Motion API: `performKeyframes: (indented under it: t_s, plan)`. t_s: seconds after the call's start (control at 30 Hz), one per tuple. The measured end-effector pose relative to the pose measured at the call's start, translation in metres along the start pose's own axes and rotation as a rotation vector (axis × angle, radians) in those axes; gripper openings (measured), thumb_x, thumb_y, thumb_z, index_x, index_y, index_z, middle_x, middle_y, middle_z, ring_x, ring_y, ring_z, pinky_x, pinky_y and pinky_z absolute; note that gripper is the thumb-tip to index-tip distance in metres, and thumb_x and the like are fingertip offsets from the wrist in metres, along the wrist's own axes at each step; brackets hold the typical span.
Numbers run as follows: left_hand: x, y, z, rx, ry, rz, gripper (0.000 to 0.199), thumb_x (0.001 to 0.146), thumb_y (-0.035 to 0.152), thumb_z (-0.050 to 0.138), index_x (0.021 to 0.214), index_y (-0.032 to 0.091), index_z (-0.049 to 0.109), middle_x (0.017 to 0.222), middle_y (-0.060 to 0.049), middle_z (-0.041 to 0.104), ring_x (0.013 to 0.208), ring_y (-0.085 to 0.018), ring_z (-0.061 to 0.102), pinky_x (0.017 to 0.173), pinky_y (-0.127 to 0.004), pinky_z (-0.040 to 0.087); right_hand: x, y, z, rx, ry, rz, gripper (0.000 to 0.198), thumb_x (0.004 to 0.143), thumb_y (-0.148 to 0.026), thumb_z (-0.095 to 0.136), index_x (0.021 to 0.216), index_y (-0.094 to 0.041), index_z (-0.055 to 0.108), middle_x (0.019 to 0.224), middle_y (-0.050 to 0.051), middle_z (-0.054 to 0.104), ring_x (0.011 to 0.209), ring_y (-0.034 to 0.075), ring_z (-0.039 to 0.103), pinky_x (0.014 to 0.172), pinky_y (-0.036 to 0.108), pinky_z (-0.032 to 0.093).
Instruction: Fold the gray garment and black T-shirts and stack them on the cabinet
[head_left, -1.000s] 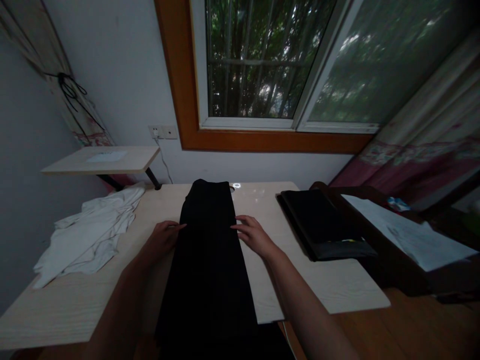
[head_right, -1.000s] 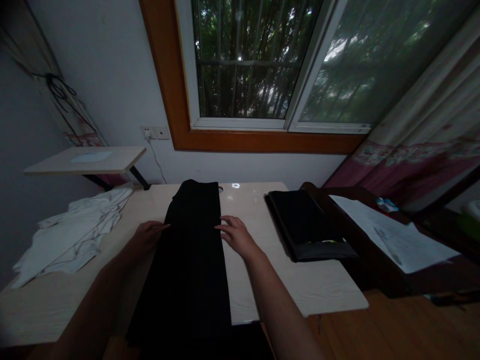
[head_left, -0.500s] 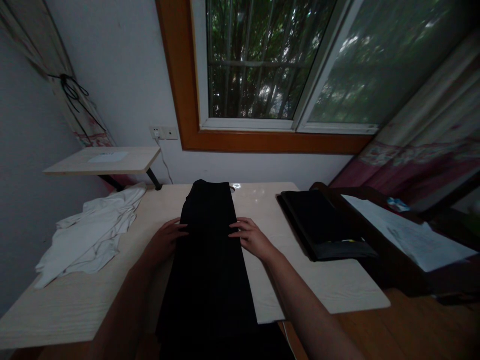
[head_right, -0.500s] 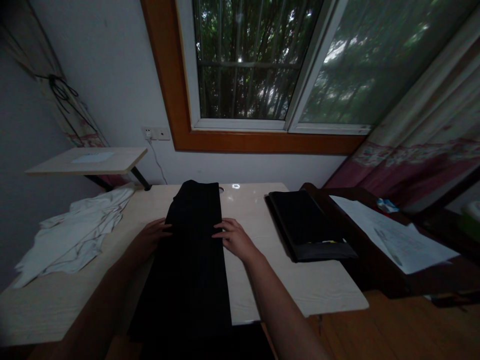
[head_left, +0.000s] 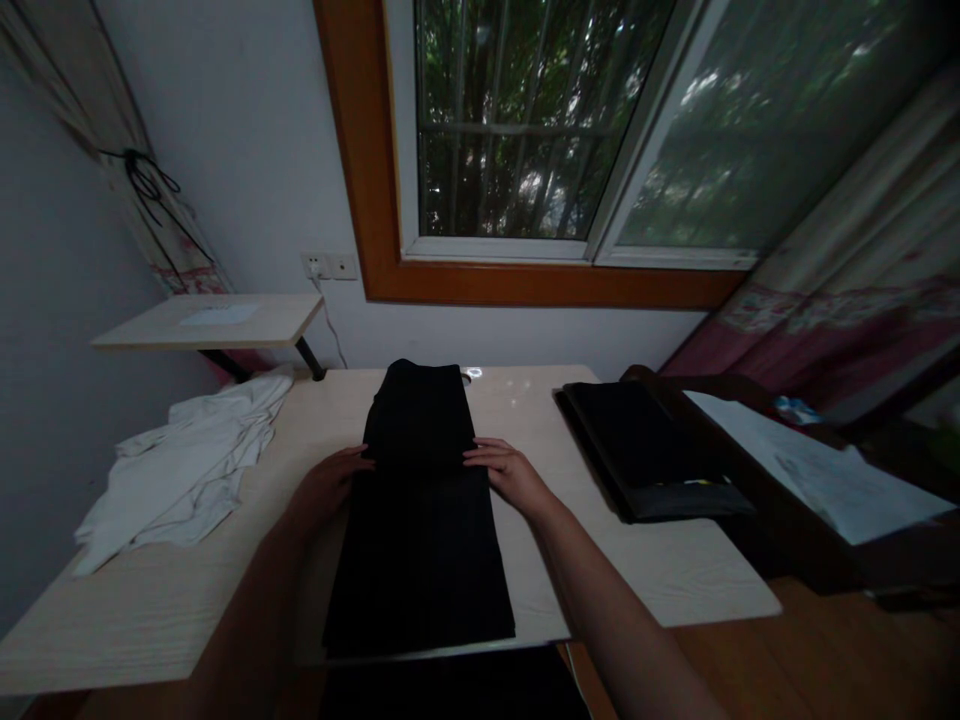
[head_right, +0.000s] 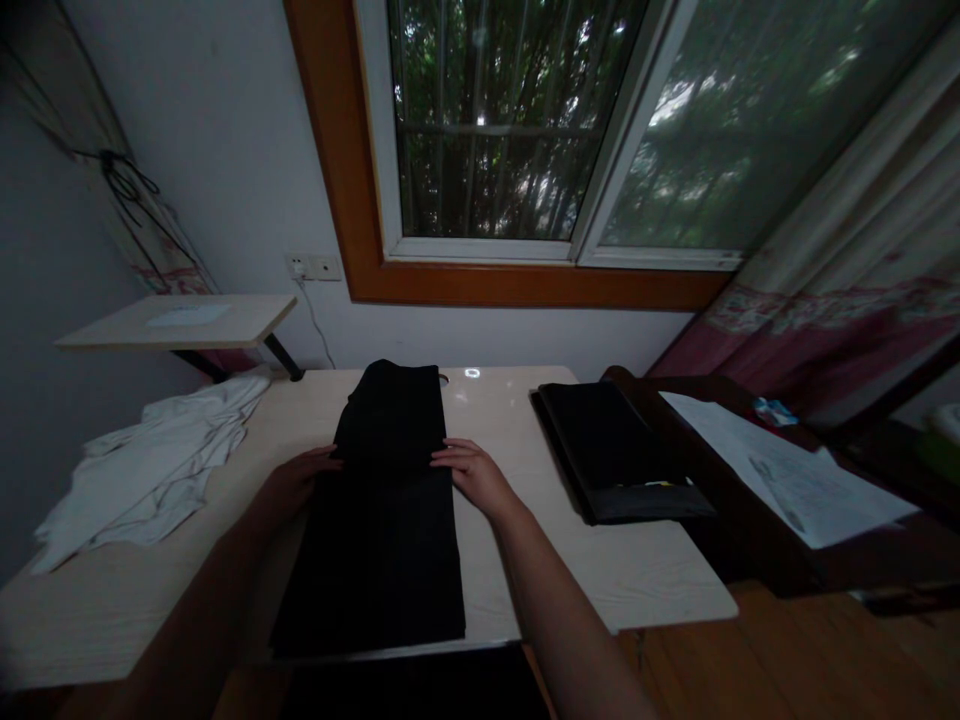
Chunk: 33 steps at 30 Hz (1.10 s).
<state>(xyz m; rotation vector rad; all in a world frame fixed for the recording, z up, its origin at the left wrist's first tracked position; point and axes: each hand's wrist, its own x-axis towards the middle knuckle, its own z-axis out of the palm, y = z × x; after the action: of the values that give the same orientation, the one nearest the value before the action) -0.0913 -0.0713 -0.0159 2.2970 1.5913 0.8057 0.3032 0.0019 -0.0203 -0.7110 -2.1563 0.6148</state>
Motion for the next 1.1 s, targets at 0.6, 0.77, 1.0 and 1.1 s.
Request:
performKeyframes:
  t_s: [0.6, 0.77, 1.0, 1.1]
  plan:
    - [0.004, 0.003, -0.003, -0.042, 0.031, -0.031, 0.043, 0.083, 0.012, 0.045, 0.109, 0.026, 0.076, 0.122, -0.005, 0.071, 0.115, -0.021, 0.064, 0.107, -0.045, 0.049, 0.001, -0.01, -0.004, 0.102, -0.023, 0.251, 0.022, 0.094, -0.03, 0.06, 0.105, -0.029, 0.079, 0.107, 0.004, 0.079, 0.106, 0.023, 0.072, 0.116, 0.049, 0.038]
    - [0.005, 0.006, -0.003, -0.056, 0.037, -0.121, 0.041, 0.08, 0.016, 0.044, 0.106, 0.021, 0.075, 0.111, -0.007, 0.073, 0.106, -0.021, 0.068, 0.101, -0.04, 0.052, -0.001, -0.011, -0.005, 0.202, 0.001, 0.402, 0.026, 0.089, -0.031, 0.058, 0.1, -0.024, 0.08, 0.099, 0.003, 0.079, 0.096, 0.023, 0.072, 0.093, 0.037, 0.053]
    - [0.005, 0.02, -0.006, -0.136, -0.139, -0.244, 0.039, 0.09, 0.04, 0.043, 0.093, 0.022, 0.078, 0.091, -0.006, 0.078, 0.091, -0.026, 0.071, 0.085, -0.038, 0.054, -0.003, -0.011, -0.003, 0.24, -0.02, 0.513, 0.027, 0.087, -0.029, 0.053, 0.094, -0.019, 0.077, 0.069, 0.0, 0.072, 0.064, 0.016, 0.067, 0.062, 0.025, 0.052]
    - [0.004, 0.021, -0.005, -0.198, -0.148, -0.249, 0.045, 0.091, 0.043, 0.04, 0.1, 0.021, 0.078, 0.092, -0.007, 0.078, 0.091, -0.028, 0.072, 0.086, -0.041, 0.054, -0.004, -0.012, -0.002, 0.285, -0.059, 0.582, 0.03, 0.089, -0.032, 0.05, 0.101, -0.019, 0.075, 0.056, -0.004, 0.063, 0.045, 0.013, 0.06, 0.046, 0.022, 0.045]
